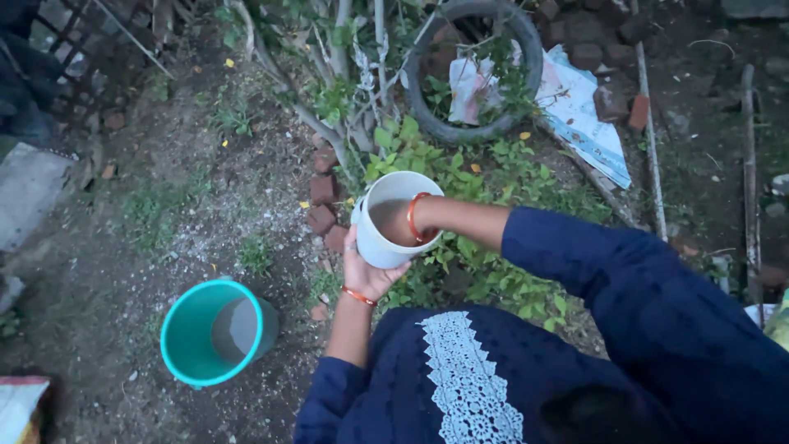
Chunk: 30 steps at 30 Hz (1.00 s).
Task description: Distributing a dry substance (possibly fertilizer or soil amendment) from a cup into small potted plants in an outdoor garden.
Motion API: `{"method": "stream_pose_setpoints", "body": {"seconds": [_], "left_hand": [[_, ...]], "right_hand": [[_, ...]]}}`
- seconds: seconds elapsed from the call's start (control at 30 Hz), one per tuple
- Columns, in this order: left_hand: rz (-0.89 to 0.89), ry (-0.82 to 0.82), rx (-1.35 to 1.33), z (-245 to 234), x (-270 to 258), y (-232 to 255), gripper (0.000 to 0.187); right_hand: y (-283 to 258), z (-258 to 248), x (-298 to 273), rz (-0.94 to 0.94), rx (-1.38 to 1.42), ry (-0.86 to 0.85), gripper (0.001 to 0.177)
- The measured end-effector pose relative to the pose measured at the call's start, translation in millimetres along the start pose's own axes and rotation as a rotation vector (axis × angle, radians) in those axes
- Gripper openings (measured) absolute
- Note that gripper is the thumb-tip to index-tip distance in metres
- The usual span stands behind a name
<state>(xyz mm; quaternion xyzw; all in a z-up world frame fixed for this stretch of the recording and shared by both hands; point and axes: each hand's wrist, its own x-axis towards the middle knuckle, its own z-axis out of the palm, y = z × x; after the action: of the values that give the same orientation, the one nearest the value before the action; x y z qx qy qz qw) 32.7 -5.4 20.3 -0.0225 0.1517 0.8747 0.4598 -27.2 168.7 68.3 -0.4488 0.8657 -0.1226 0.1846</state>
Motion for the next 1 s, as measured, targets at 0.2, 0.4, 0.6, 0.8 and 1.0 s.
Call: {"method": "stream_pose_setpoints", "body": {"seconds": [0.2,0.4,0.6,0.8,1.0], "left_hand": [[0.038,0.088,-0.013,27,3,5,0.082],[0.095,0.082,-0.045,27,8,27,0.091],[0.136,0.143,-0.029,17,-5,36,0.085],[0.141,0.202,-0.043,17,-18,42,0.086],[0.136,0.225,0.036,2,-14,40,0.084]], "right_hand": [[46,-38,-24,0.257,0.095,0.296,0.031],[39,-163,-82,0.717,0.395,0.907,0.035],[140,-143,-88,0.497,0.518,0.899,0.025],[64,-172,-68,0.663,0.248,0.963,0.014],[-9,-158,-18,0.464,0.637,0.197,0.019]]}}
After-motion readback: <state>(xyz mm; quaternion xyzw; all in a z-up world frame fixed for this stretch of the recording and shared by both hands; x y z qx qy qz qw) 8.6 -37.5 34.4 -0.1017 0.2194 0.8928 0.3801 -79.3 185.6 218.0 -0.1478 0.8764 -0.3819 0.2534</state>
